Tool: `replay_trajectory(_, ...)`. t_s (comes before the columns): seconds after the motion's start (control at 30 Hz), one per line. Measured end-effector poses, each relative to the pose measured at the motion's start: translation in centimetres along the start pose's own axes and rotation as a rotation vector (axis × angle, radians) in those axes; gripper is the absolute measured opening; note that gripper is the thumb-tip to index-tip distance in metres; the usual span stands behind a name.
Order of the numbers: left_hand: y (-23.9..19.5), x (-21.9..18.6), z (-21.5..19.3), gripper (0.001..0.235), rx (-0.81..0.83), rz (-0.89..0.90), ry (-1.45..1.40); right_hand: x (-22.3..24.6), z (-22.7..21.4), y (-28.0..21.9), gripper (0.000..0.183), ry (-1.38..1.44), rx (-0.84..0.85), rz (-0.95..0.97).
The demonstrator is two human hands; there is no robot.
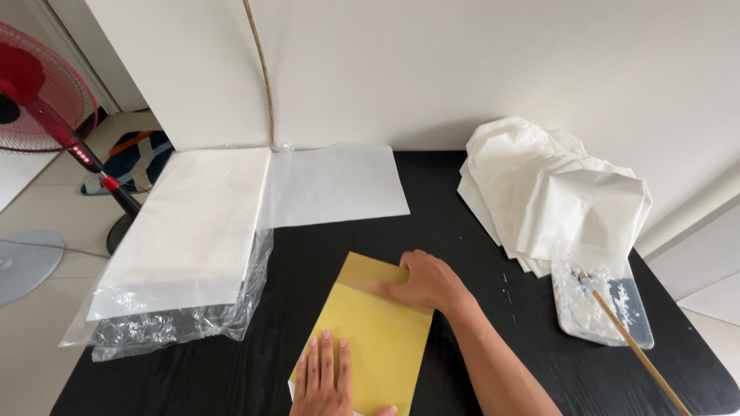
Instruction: The person folds a white paper sheet over a cardboard template, then uses a brush to apply a white paste along the folded edges to secure them. They press the glued sections flat and repeat the process on different sides of the paper structure.
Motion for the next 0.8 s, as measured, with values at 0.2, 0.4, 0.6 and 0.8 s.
replay_trajectory(0.2, 0.6, -1.9, -3.5, 0.048, -0.138, 0.072, 0.134, -0.7, -0.7, 1.2, 0.063, 0.11, -0.181, 0.041)
replay_trajectory(0.4, -11.8, 7.0, 10.4, 0.027, -0.325, -0.428, -1.746, -4.9, -4.1, 0.3, 0.071, 0.537, -0.553, -0.028)
replay_trajectory(0.6, -1.9, -0.1, -3.0, 0.05, 0.582, -0.658, -1.344, -5.3, -4.1, 0.5, 0.07, 0.672, -0.568, -0.084)
replay_trajectory(0.8, 0.3, -1.9, -5.2, 0.06, 0.44, -0.622, -1.505, -5.7, -3.8, 1.1, 0.07, 0.781, -0.565, -0.191)
Point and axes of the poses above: each hand's wrist, its own y-axis towards the middle knuckle, its own z-axis out of the palm, x = y × z, the point moved 6 cm from there along y, towards the middle knuckle, and after that the axes turned 13 degrees about x, right-handed, at the moved point
